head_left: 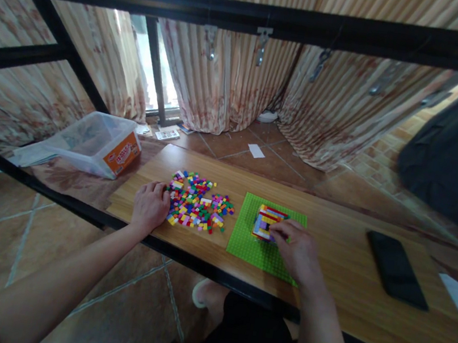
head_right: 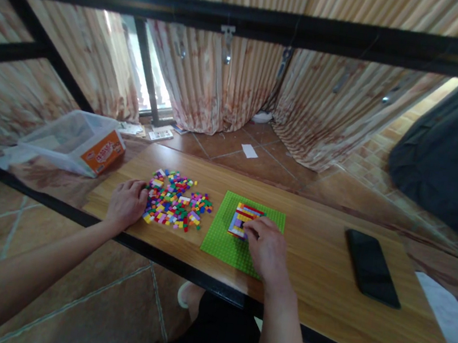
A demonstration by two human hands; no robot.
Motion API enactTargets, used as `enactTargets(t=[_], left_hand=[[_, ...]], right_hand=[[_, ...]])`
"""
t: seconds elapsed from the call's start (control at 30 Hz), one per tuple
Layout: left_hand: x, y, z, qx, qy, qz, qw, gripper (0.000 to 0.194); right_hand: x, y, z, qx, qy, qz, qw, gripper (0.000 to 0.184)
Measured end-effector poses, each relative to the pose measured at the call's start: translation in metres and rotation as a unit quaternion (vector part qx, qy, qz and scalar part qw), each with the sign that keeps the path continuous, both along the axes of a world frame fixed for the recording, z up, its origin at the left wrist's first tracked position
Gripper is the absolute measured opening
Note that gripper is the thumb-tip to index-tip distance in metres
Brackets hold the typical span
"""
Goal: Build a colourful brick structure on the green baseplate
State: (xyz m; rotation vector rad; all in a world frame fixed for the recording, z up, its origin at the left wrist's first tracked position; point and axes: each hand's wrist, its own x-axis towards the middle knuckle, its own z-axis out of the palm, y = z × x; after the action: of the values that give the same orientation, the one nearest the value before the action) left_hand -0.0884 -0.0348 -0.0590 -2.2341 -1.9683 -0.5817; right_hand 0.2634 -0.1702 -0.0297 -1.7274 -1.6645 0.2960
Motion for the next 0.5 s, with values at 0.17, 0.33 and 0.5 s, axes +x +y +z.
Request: enactTargets(t=[0.17, 0.33, 0.5], left_hand=[[0.001, -0.001, 0.002, -0.005, -0.001, 0.002, 1.0, 0.038], [0.001, -0.002, 0.002, -0.008, -0.004, 0.006, 1.0, 0.039], [0.001, -0.002, 0.002, -0.009, -0.01, 0.004, 1.0, 0.039]], right_hand=[[0.0, 0.0, -0.001, 0.001, 0.014, -0.027, 1.0, 0.02], [0.006, -0.003, 0.004, 0.001, 0.038, -0.068, 0.997, 0.026], [0.01, 0.0, -0.004, 0.057, 0.031, -0.17, 0.983, 0.04]])
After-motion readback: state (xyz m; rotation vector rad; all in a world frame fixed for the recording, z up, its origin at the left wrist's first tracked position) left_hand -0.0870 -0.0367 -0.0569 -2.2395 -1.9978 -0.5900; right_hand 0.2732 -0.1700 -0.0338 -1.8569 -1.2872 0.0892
